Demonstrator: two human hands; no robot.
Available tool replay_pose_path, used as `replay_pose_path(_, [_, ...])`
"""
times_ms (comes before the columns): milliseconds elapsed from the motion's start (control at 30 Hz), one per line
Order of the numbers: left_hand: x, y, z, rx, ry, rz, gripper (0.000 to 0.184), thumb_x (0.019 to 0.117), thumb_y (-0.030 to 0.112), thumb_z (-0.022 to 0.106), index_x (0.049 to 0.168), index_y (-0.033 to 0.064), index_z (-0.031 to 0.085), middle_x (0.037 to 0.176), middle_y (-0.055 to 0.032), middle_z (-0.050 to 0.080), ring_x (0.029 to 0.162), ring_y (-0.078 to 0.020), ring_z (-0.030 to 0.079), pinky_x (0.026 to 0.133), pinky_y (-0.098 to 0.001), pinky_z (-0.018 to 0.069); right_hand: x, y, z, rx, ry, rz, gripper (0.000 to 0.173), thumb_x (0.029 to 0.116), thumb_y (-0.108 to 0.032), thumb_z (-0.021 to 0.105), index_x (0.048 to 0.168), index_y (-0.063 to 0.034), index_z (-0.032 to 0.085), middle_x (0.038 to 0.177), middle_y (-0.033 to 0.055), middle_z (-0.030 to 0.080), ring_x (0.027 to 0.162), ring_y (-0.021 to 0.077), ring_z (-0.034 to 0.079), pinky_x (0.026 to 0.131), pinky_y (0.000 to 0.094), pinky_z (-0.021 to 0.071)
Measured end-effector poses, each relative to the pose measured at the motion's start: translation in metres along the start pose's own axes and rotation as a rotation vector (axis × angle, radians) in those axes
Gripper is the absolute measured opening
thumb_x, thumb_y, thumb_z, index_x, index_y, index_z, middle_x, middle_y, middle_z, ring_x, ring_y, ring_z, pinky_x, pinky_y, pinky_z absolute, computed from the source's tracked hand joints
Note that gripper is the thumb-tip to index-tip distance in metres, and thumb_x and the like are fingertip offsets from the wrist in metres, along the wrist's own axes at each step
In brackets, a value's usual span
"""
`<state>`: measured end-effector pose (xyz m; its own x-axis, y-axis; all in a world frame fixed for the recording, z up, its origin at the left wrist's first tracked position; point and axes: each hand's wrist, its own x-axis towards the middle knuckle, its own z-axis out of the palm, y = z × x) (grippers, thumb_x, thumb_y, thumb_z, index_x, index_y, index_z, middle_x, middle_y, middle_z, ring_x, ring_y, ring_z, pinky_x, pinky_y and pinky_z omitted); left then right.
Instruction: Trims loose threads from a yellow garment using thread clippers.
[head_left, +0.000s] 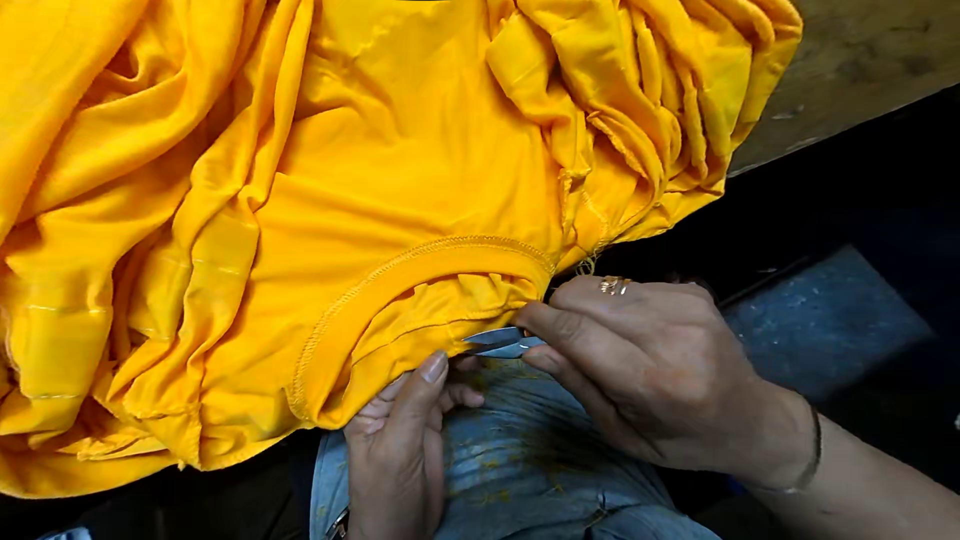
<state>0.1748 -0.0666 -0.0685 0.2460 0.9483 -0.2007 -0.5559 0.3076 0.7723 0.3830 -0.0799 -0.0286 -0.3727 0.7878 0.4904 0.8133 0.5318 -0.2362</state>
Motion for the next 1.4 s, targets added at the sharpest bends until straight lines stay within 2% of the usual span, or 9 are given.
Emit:
replay_pose_path(267, [0.001, -0.002, -0.001, 0.073, 0.043, 0.087, 0.013, 0.0958, 0.012, 0.07, 0.094, 0.0005, 0.075, 0.087, -0.0178, 0.072, 0.072, -0.022, 0.072, 0.07, -0.0379, 0.063, -0.002, -0.005, 0.008, 0.006, 0.004, 0.003, 0.03, 0.1047, -0.022, 0.051, 0.102, -0.0005, 0.073, 0.079, 0.0053, 0.06, 0.069, 0.0173, 0.057, 0.055, 0.0293, 0.0424])
replay_pose_path(367, [0.002, -0.004, -0.003, 0.083, 0.03, 0.129, 0.01, 0.095, 0.01, 0.071, 0.095, 0.001, 0.074, 0.09, -0.0178, 0.072, 0.074, -0.023, 0.073, 0.07, -0.0395, 0.064, -0.005, -0.005, 0.006, 0.03, -0.018, -0.015, 0.032, 0.1049, -0.023, 0.05, 0.102, -0.0007, 0.073, 0.078, 0.0045, 0.059, 0.069, 0.0166, 0.056, 0.054, 0.0291, 0.041])
replay_pose_path(467, [0.002, -0.003, -0.003, 0.105, 0.019, 0.153, 0.009, 0.0946, 0.009, 0.071, 0.098, 0.0015, 0.076, 0.092, -0.0176, 0.073, 0.076, -0.0228, 0.073, 0.073, -0.0395, 0.0641, -0.009, -0.002, -0.001, 0.184, -0.066, -0.011, 0.036, 0.1073, -0.027, 0.044, 0.1, -0.0052, 0.071, 0.076, -0.0007, 0.056, 0.068, 0.01, 0.054, 0.055, 0.0244, 0.041])
replay_pose_path(533, [0.001, -0.003, -0.003, 0.135, 0.008, 0.171, 0.009, 0.0951, 0.009, 0.071, 0.098, 0.0021, 0.076, 0.091, -0.0166, 0.074, 0.076, -0.0218, 0.074, 0.073, -0.0381, 0.0642, -0.009, -0.001, -0.004, 0.228, -0.023, 0.025, 0.038, 0.1086, -0.028, 0.043, 0.103, -0.0036, 0.072, 0.077, -0.0008, 0.057, 0.068, 0.0082, 0.053, 0.056, 0.0229, 0.0405])
replay_pose_path(733, [0.001, -0.003, -0.005, 0.23, -0.035, 0.229, 0.01, 0.0967, 0.009, 0.069, 0.095, 0.0017, 0.076, 0.085, -0.0155, 0.074, 0.071, -0.0214, 0.073, 0.069, -0.0371, 0.0642, -0.004, -0.003, 0.003, -0.01, 0.015, -0.001, 0.033, 0.1062, -0.024, 0.049, 0.098, -0.0011, 0.071, 0.076, 0.0042, 0.057, 0.067, 0.0168, 0.055, 0.053, 0.029, 0.04])
replay_pose_path(900, [0.001, -0.003, -0.005, 0.233, -0.038, 0.228, 0.01, 0.0967, 0.007, 0.068, 0.093, 0.0009, 0.075, 0.083, -0.0164, 0.074, 0.07, -0.0219, 0.073, 0.069, -0.0366, 0.0643, -0.006, -0.004, 0.007, -0.028, 0.039, 0.01, 0.032, 0.1057, -0.024, 0.051, 0.099, -0.0006, 0.073, 0.074, 0.0043, 0.055, 0.065, 0.0168, 0.052, 0.053, 0.0293, 0.0374])
replay_pose_path(1200, [0.0, -0.004, -0.005, 0.258, -0.031, 0.21, 0.012, 0.0969, 0.008, 0.068, 0.092, -0.0001, 0.076, 0.08, -0.0171, 0.073, 0.068, -0.0222, 0.073, 0.068, -0.0366, 0.0641, -0.005, -0.008, 0.011, -0.07, 0.043, 0.005, 0.03, 0.105, -0.023, 0.053, 0.099, -0.0016, 0.074, 0.075, 0.0044, 0.058, 0.066, 0.0177, 0.054, 0.053, 0.0299, 0.038])
replay_pose_path(1400, [-0.001, -0.004, -0.006, 0.194, -0.047, 0.158, 0.015, 0.0986, 0.009, 0.065, 0.095, -0.0015, 0.075, 0.085, -0.0197, 0.073, 0.071, -0.0234, 0.074, 0.07, -0.037, 0.0642, -0.008, -0.007, 0.011, -0.011, 0.044, -0.011, 0.029, 0.1041, -0.021, 0.053, 0.096, -0.0023, 0.074, 0.074, 0.0042, 0.058, 0.066, 0.017, 0.054, 0.054, 0.0301, 0.0386])
